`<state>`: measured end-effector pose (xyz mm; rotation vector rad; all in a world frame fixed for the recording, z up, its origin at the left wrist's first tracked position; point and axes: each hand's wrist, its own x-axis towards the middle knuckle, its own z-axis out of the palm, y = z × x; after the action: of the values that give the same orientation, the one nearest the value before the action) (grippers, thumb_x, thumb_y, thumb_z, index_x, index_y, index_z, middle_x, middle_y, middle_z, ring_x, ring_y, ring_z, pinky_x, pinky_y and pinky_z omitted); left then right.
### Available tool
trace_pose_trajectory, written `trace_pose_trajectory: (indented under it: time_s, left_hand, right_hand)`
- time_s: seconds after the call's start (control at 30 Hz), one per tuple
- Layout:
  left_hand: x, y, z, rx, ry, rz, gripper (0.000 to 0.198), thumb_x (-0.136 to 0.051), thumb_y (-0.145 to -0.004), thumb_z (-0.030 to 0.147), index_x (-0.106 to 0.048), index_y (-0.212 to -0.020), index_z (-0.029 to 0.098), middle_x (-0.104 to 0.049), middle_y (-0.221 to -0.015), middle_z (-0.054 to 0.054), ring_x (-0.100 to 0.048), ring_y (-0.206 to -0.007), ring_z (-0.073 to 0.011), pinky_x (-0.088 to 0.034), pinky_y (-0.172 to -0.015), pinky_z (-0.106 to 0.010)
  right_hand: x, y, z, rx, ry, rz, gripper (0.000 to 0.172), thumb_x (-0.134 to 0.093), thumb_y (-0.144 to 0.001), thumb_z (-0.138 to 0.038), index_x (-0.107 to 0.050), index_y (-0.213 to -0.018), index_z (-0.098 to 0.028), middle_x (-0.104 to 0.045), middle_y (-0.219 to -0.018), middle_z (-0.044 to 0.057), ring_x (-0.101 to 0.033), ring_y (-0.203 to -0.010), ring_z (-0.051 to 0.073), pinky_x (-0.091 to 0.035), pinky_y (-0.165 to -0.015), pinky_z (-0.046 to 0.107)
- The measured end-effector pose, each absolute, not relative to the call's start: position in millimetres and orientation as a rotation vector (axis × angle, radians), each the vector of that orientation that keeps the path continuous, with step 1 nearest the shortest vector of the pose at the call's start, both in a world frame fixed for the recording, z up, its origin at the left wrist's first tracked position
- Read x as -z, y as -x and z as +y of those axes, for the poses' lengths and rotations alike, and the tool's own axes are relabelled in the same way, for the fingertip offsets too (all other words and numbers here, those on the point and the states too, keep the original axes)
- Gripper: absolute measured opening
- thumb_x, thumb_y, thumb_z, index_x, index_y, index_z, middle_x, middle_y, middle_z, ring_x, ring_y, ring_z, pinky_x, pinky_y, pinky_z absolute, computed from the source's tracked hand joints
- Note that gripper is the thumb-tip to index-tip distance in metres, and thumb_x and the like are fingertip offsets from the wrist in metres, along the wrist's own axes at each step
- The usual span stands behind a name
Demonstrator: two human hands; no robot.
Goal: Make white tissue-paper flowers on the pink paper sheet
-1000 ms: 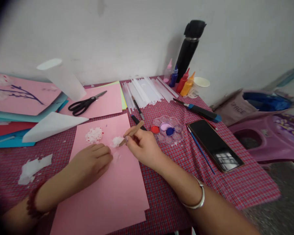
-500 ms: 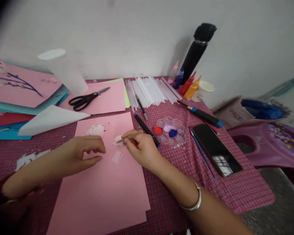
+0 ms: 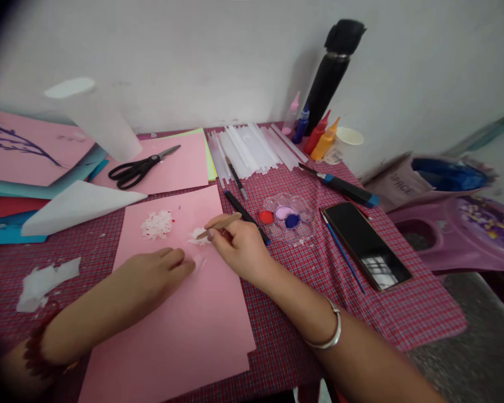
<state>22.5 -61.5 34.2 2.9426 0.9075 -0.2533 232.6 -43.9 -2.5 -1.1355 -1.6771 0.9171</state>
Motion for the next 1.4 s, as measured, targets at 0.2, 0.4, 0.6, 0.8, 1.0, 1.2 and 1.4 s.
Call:
trace_pose_trajectory:
  time_s: [0.2, 0.4, 0.6, 0.8, 1.0, 1.2, 1.4]
  left_hand:
    - [-33, -26, -53, -0.113, -2.688, 1.033, 0.015, -0.045, -0.081, 0.006, -0.053, -0.076, 0.018, -0.056, -0.072, -0.001, -0.051, -0.063, -0.0134, -0.041, -0.056, -0.025]
    - [-48, -20, -39, -0.244, -2.055, 1.062, 0.014, -0.041, -0.075, 0.008, -0.047, -0.068, 0.019, -0.046, -0.059, 0.006, -0.042, -0.052, -0.0081, -0.036, -0.048, -0.018]
    - [-38, -17, -47, 0.109, -2.704, 0.880, 0.016, -0.047, -0.084, 0.008, -0.060, -0.085, 0.017, -0.061, -0.087, -0.005, -0.055, -0.079, -0.0182, -0.046, -0.070, -0.031]
    - [-32, -21, -53, 0.310, -2.975, 0.711, 0.018, -0.051, -0.082, 0.003, -0.059, -0.092, 0.015, -0.062, -0.092, -0.007, -0.057, -0.081, -0.0230, -0.050, -0.068, -0.037]
    - [-38, -24, -53, 0.168, -2.878, 0.881, 0.012, -0.048, -0.087, 0.011, -0.056, -0.094, 0.017, -0.060, -0.084, -0.004, -0.057, -0.074, -0.0215, -0.051, -0.063, -0.036]
    - [-31, -38, -77, 0.192, -3.013, 0.817, 0.020, -0.048, -0.080, 0.004, -0.060, -0.094, 0.013, -0.063, -0.093, -0.011, -0.058, -0.082, -0.0250, -0.053, -0.067, -0.038]
    - [-22, -41, -75, 0.047, -3.022, 0.867, 0.025, -0.045, -0.074, -0.002, -0.060, -0.087, 0.013, -0.065, -0.086, -0.009, -0.059, -0.076, -0.0215, -0.051, -0.066, -0.034]
  right_hand:
    - [5, -232, -42, -0.939, 1.128, -1.624, 0.015, -0.051, -0.085, -0.016, -0.063, -0.095, -0.017, -0.066, -0.086, 0.003, -0.057, -0.059, 0.010, -0.046, -0.054, 0.024]
    - [2, -231, -40, -0.986, 1.108, -1.573, 0.014, -0.050, -0.085, -0.015, -0.062, -0.091, -0.016, -0.065, -0.078, 0.002, -0.056, -0.055, 0.009, -0.045, -0.051, 0.023]
    - [4, -233, -40, -0.990, 1.119, -1.579, 0.013, -0.051, -0.086, -0.018, -0.062, -0.093, -0.016, -0.064, -0.078, 0.002, -0.054, -0.055, 0.008, -0.044, -0.050, 0.022]
    - [7, -232, -40, -0.981, 1.129, -1.587, 0.014, -0.051, -0.087, -0.020, -0.062, -0.095, -0.016, -0.064, -0.082, 0.003, -0.056, -0.058, 0.009, -0.045, -0.052, 0.023]
    - [6, -232, -40, -0.969, 1.135, -1.598, 0.014, -0.051, -0.087, -0.021, -0.062, -0.094, -0.017, -0.064, -0.084, 0.003, -0.054, -0.057, 0.008, -0.044, -0.053, 0.023]
    - [3, -233, -40, -0.956, 1.143, -1.619, 0.014, -0.051, -0.086, -0.020, -0.062, -0.093, -0.016, -0.062, -0.080, 0.002, -0.052, -0.056, 0.009, -0.043, -0.052, 0.023]
    - [4, -232, -40, -0.965, 1.140, -1.593, 0.013, -0.052, -0.085, -0.020, -0.062, -0.092, -0.017, -0.062, -0.081, 0.001, -0.052, -0.057, 0.009, -0.043, -0.053, 0.023]
